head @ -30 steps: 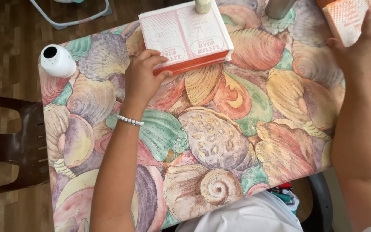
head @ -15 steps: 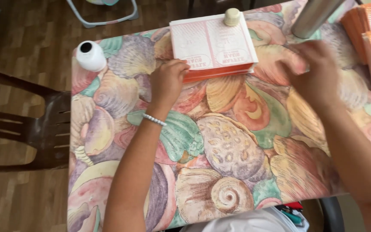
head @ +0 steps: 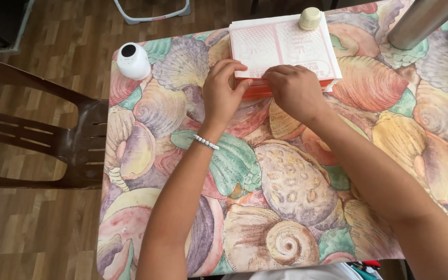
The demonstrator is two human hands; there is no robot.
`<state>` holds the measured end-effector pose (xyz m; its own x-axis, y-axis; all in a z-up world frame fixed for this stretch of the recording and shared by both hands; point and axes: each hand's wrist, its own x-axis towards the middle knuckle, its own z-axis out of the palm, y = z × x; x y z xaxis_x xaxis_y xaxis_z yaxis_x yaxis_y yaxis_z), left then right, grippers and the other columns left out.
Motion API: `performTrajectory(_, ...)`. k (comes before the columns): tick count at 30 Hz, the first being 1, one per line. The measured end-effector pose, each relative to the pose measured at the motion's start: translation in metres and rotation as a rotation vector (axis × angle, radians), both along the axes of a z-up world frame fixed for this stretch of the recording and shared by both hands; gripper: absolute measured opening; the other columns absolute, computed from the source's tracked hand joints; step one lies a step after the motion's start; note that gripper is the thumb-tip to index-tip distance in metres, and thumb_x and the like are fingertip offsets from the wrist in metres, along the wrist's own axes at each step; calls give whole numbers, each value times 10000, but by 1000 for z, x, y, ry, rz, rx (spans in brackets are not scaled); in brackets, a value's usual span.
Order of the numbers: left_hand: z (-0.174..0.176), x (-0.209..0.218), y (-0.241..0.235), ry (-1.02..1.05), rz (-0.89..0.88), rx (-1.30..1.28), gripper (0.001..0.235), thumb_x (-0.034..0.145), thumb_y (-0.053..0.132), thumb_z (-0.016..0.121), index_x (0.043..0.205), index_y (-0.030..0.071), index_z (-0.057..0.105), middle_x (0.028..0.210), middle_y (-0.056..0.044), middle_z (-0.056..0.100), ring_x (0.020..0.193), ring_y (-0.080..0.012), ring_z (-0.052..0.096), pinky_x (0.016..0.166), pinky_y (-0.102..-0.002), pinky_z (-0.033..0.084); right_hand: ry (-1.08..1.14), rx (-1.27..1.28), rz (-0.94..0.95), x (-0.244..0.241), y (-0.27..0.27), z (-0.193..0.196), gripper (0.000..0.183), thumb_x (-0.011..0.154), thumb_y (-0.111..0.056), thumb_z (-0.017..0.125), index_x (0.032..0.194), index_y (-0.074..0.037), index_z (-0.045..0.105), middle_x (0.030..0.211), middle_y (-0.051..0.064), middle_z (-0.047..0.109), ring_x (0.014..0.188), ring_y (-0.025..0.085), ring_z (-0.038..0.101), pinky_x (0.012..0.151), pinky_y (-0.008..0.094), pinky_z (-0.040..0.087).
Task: Manually folding flat paper templates into bags and stacking them on a table.
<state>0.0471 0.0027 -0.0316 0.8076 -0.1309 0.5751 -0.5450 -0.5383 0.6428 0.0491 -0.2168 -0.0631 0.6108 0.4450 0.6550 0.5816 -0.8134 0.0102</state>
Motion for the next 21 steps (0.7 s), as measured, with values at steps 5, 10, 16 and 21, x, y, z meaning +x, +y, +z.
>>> performTrajectory(5,-5,1,3,86,-23,-122,497,788,198,913,1203,163,640,1226,-21,609,1170,-305,663,877,-380,619,226,222,28,-18,5,38,45,997,-109,767,1000,-86,806,935,48,781,858,234,760,727,317,597)
performTrajectory(10,-15,3,4,54,-10,-164,578,762,238,936,1211,167,580,1224,-18,521,1148,-292,657,832,-307,628,379,509,43,-12,0,34,56,1013,-83,798,1033,-34,815,845,108,765,759,293,747,668,329,583)
performTrajectory(16,-4,3,3,-18,-64,-51,101,892,189,794,975,140,824,1023,-15,614,1025,-215,606,887,-366,553,365,615,65,-20,5,44,102,1045,-62,688,1114,-56,614,891,62,782,679,181,691,675,309,521)
performTrajectory(21,-8,9,1,39,-88,-103,92,854,68,801,904,146,803,1030,-1,596,1052,-202,598,916,-341,533,228,336,185,-17,5,42,242,878,16,623,1003,-58,816,1016,80,779,821,236,689,681,360,546)
